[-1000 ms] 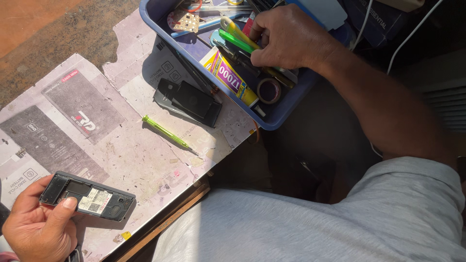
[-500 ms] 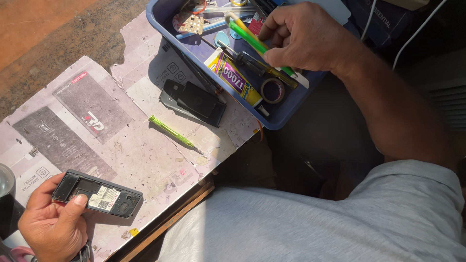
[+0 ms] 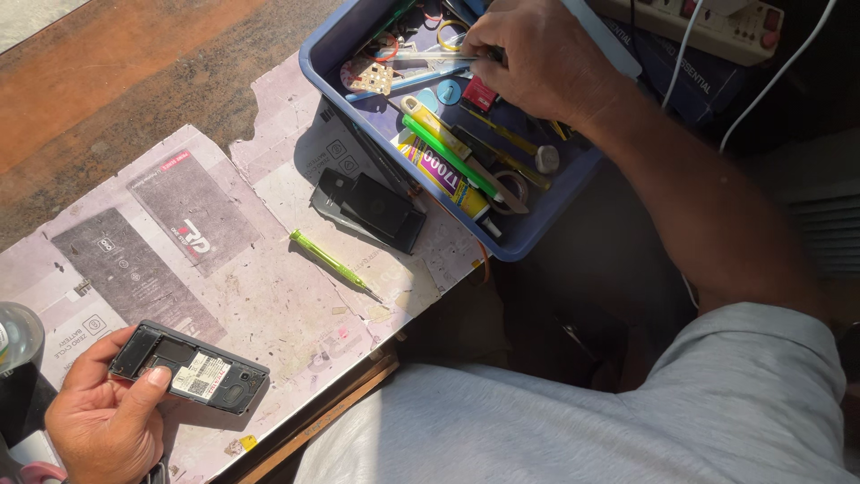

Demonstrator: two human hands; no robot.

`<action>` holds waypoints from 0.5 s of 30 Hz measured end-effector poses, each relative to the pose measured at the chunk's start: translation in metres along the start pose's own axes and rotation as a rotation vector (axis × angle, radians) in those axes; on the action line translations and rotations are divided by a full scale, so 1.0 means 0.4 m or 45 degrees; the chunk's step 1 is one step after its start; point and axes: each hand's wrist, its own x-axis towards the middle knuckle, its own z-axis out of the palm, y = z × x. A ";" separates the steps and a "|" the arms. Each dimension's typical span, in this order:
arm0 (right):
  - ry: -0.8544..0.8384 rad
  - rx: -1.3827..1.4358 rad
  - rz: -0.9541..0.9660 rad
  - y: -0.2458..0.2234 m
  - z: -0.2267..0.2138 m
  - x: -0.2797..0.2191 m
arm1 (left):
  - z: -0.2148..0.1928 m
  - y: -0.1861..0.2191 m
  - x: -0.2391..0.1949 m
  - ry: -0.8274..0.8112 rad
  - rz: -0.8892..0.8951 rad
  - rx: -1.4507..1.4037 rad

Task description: The person uses a green plastic pry tool to separate the back cover of a small electronic device. They then use a metal spudger to detach internal components and remove the back housing, exposing the circuit board and battery.

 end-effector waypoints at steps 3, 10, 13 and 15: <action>0.040 -0.205 -0.230 -0.006 0.063 0.046 | 0.003 0.004 0.001 0.010 -0.006 -0.006; -0.263 -0.046 -0.049 0.029 0.109 0.104 | 0.000 0.003 0.000 0.011 -0.024 -0.026; -0.290 0.048 0.019 0.079 0.073 0.112 | 0.000 0.006 0.002 0.013 -0.037 -0.046; -0.048 0.224 -0.072 0.102 0.042 0.110 | 0.001 0.008 0.002 0.013 -0.041 -0.064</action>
